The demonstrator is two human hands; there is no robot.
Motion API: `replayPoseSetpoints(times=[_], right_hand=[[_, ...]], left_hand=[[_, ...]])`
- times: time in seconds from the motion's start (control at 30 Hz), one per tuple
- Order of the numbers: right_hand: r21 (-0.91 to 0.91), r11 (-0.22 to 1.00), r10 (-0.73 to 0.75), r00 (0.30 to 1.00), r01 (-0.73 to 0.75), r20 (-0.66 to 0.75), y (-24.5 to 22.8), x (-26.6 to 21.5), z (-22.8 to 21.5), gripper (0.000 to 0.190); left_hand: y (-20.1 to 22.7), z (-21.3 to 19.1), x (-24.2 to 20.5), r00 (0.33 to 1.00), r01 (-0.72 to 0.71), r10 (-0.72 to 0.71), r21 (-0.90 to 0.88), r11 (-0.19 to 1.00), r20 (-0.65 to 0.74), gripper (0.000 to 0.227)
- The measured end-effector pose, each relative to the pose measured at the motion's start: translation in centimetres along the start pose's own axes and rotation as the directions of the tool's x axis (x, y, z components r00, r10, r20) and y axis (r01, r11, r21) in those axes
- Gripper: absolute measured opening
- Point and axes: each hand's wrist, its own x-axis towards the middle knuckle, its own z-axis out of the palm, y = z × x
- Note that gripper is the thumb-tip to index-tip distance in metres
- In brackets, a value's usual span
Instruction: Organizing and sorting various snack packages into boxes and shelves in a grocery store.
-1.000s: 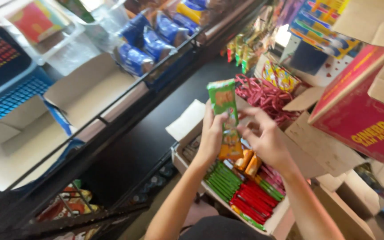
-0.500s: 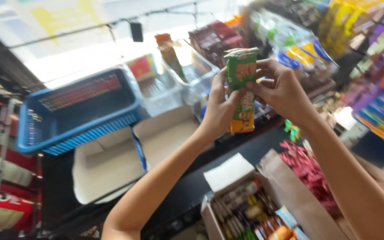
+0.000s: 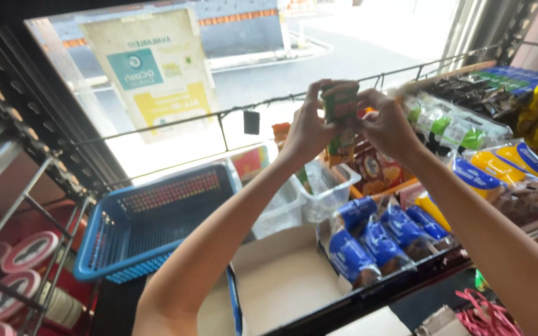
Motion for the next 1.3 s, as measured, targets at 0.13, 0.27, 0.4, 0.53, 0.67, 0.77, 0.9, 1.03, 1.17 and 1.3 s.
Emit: replayPoseSetpoints(times=[0.13, 0.27, 0.4, 0.53, 0.67, 0.77, 0.9, 1.03, 1.17, 1.3], right_hand=[[-0.027, 0.999, 0.037, 0.997, -0.035, 0.065, 1.5, 1.6, 1.6, 0.035], [-0.162, 0.975, 0.169, 0.982, -0.155, 0.081, 5.0, 2.8, 3.1, 0.031], [-0.134, 0.959, 0.270, 0.950, -0.250, 0.158, 7.7, 2.9, 4.8, 0.030], [-0.356, 0.877, 0.421, 0.873, -0.323, 0.247, 9.9, 2.5, 6.7, 0.026], [-0.324, 0.866, 0.482, 0.811, -0.382, 0.332, 11.3, 2.2, 8.4, 0.028], [-0.271, 0.857, 0.511, 0.791, -0.438, 0.336, 11.3, 2.0, 9.7, 0.034], [-0.422, 0.824, 0.519, 0.804, -0.379, 0.290, 13.7, 1.8, 11.1, 0.039], [-0.486, 0.781, 0.584, 0.734, -0.392, 0.347, 14.6, 1.3, 12.0, 0.034], [-0.553, 0.751, 0.627, 0.651, -0.360, 0.428, 15.7, 1.1, 12.5, 0.034], [-0.423, 0.832, 0.548, 0.644, -0.358, 0.534, 16.7, 0.9, 12.3, 0.032]], left_hand=[[-3.9, 0.2, 1.3, 0.977, -0.214, 0.210, -0.124, 0.969, -0.041, 0.083], [-7.4, 0.2, 2.1, 0.992, -0.125, 0.125, -0.002, 0.992, -0.020, 0.069], [-10.0, -0.2, 1.1, 0.999, 0.003, -0.006, 0.087, 0.996, 0.039, 0.050], [-13.6, -0.2, 0.4, 0.991, 0.056, -0.080, 0.217, 0.975, 0.106, 0.045], [-15.4, -0.6, 0.2, 0.964, 0.103, -0.212, 0.513, 0.852, 0.159, 0.038], [-15.0, -1.1, 0.1, 0.930, 0.143, -0.332, 0.670, 0.728, 0.161, 0.032], [-16.0, -0.7, 0.0, 0.899, 0.184, -0.417, 0.746, 0.640, 0.135, 0.040], [-16.3, -0.9, -0.1, 0.893, 0.240, -0.439, 0.718, 0.654, 0.101, 0.049], [-16.3, -1.0, -0.1, 0.891, 0.237, -0.442, 0.722, 0.650, 0.106, 0.046], [-12.6, -2.1, -0.2, 0.863, 0.281, -0.496, 0.728, 0.625, 0.092, 0.055]])
